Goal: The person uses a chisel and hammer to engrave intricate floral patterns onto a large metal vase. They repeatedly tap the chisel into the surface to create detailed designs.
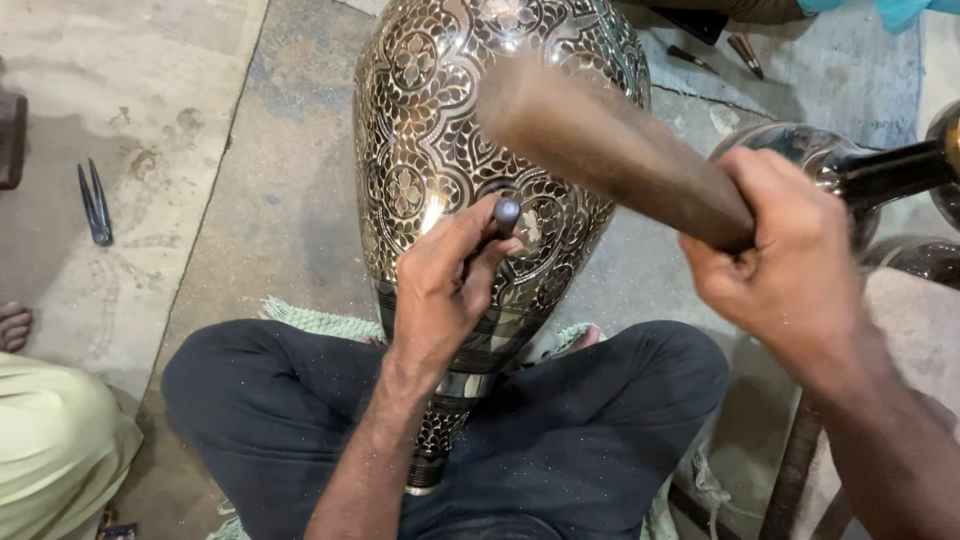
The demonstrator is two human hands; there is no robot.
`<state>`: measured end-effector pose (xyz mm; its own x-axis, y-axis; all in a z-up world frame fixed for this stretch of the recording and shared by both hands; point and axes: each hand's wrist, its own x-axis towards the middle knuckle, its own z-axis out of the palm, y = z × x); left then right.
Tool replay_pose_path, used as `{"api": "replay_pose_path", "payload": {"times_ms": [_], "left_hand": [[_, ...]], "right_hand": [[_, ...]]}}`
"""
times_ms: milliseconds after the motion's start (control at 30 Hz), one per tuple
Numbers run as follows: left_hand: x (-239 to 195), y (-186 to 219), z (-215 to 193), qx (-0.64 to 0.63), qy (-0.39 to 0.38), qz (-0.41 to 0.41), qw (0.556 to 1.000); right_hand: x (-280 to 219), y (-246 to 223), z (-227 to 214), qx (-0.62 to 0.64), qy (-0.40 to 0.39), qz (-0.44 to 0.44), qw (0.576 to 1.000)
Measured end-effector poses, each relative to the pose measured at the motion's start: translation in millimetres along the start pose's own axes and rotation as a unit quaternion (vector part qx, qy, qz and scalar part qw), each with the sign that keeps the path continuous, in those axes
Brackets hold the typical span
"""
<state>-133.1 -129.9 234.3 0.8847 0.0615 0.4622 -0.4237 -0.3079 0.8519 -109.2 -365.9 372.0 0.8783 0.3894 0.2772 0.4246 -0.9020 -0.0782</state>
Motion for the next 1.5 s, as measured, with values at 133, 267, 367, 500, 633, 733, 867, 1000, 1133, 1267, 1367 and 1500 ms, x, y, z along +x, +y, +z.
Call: {"api": "replay_pose_path", "payload": {"times_ms": [133, 267, 367, 500, 633, 733, 867, 1000, 1133, 1267, 1367, 1500], "left_hand": [[0, 1, 0, -0.004, 0.017, 0.04, 0.999], [-4, 1, 3, 0.022, 0.016, -0.007, 1.0], [-4, 0, 7, -0.027, 0.022, 0.019, 0.999], [-8, 0, 7, 0.019, 0.03, 0.015, 0.999], [-10, 1, 11, 0.054, 0.02, -0.034, 0.998], [-15, 4, 8, 0.059, 0.045, 0.035, 0.997], [-19, 3, 14, -0.017, 0.053, -0.003, 0.998], [-21, 3, 18, 0.019, 0.077, -0.008, 0.997], [-25, 5, 20, 0.059, 0.09, 0.002, 0.994], [-25, 3, 24, 0.022, 0.095, -0.019, 0.995], [-26, 3, 24, 0.042, 0.101, 0.012, 0.994], [-32, 2, 26, 0.024, 0.1, 0.001, 0.995]], "right_hand": [[-1, 1, 1, 0.012, 0.02, -0.007, 1.0], [0, 0, 1, -0.15, 0.007, -0.06, 0.987], [1, -1, 1, 0.102, 0.0, 0.029, 0.994], [0, -2, 4, -0.063, 0.033, -0.051, 0.996], [-4, 0, 5, -0.07, 0.021, -0.045, 0.996], [-4, 1, 6, 0.032, 0.03, -0.029, 0.999], [-3, -2, 5, -0.153, 0.034, -0.1, 0.983], [0, -7, 4, 0.038, 0.036, -0.036, 0.998], [0, -7, 3, 0.046, 0.034, -0.029, 0.998], [-5, -7, 2, -0.151, 0.043, -0.101, 0.982], [-1, -7, 1, 0.111, 0.041, -0.058, 0.991], [0, -8, 0, -0.06, 0.062, -0.073, 0.994]]}}
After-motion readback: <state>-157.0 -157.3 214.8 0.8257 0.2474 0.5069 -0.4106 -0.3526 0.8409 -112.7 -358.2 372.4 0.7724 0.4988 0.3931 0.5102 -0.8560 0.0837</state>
